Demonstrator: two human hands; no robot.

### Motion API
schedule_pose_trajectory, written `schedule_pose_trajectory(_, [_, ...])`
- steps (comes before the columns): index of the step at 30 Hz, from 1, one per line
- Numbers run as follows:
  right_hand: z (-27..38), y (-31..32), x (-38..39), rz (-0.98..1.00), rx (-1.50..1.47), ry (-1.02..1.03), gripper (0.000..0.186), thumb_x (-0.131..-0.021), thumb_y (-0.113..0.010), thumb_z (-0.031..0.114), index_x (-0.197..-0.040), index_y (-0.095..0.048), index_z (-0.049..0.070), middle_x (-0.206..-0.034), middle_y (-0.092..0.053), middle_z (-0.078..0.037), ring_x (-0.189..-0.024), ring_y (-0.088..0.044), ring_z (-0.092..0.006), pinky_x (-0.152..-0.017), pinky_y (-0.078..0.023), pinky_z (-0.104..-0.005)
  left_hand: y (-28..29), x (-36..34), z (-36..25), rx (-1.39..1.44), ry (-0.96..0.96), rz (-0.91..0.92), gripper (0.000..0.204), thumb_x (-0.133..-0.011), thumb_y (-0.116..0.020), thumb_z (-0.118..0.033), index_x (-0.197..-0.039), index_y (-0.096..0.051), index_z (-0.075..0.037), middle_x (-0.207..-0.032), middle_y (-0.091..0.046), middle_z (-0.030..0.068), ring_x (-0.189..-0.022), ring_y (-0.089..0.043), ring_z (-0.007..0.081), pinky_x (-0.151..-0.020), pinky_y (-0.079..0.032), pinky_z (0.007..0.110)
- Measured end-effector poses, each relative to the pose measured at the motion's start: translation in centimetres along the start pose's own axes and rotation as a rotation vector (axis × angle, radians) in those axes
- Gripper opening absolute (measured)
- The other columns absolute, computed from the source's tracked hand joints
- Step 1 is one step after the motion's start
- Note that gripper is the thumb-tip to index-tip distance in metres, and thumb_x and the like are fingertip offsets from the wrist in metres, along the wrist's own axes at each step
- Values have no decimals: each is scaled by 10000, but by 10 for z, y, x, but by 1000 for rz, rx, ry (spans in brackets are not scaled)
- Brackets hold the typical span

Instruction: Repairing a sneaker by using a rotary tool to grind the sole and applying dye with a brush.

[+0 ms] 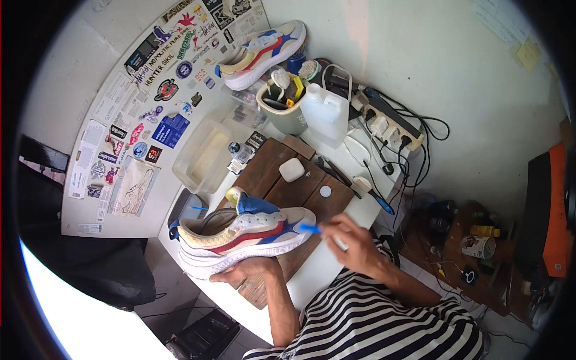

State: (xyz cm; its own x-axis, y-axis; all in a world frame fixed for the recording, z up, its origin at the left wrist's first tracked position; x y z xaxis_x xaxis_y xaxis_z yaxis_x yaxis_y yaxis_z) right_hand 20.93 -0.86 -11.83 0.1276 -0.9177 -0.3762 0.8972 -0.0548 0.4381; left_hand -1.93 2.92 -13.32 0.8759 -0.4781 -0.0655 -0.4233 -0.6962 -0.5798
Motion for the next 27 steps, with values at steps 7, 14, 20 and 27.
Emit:
schedule_pose_trajectory(7, [-43, 17, -1, -5, 293, -76, 222, -921, -765, 61, -1138, -734, 29, -1039, -669, -98, -755, -751, -256, -612, -619, -368, -3, -2, -3, 20, 40, -73, 1030, -994, -209, -856, -1664, -224, -74, -1687, -321, 187, -1524, -381, 399, -1275, -358, 524])
schedule_pose_trajectory(14, [-53, 1, 8, 5, 310, -174, 246, -910, -760, 8, -1154, -735, 24, -1015, -676, -132, -797, -730, -254, -650, -587, -376, 13, -19, 8, 65, 104, -56, 1042, -992, -186, -858, -1666, -234, -66, -1696, -313, 180, -1528, -380, 396, -1286, -352, 538])
schedule_pose_trajectory(20, [1, 9, -6, 16, 71, 101, 243, -953, -743, 60, -1192, -712, 26, -1053, -671, -141, -818, -758, -271, -655, -613, -356, -7, -18, 7, 82, 160, -77, 1023, -983, -91, -861, -1684, -213, -125, -1719, -276, 164, -1540, -349, 422, -1293, -315, 557])
schedule_pose_trajectory(27, [-46, 33, 3, -122, 16, -271, 199, -968, -706, -1, -1158, -646, -16, -949, -634, -145, -760, -644, -257, -640, -490, -347, 1, -2, 9, 88, 116, -72, 827, -1082, -154, -706, -1658, -280, -125, -1617, -433, 200, -1389, -561, 392, -1153, -541, 535])
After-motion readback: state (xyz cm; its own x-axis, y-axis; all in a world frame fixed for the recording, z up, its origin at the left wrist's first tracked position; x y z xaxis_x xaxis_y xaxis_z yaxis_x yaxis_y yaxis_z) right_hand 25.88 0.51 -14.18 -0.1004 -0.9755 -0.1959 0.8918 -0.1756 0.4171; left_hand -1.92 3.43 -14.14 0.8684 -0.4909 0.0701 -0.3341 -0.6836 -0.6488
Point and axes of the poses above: each hand's wrist, its own x-axis away from the middle knuckle, its own y-axis out of the back of the hand, z = x × y, the point moved 2 cm from there along -x, towards the middle knuckle
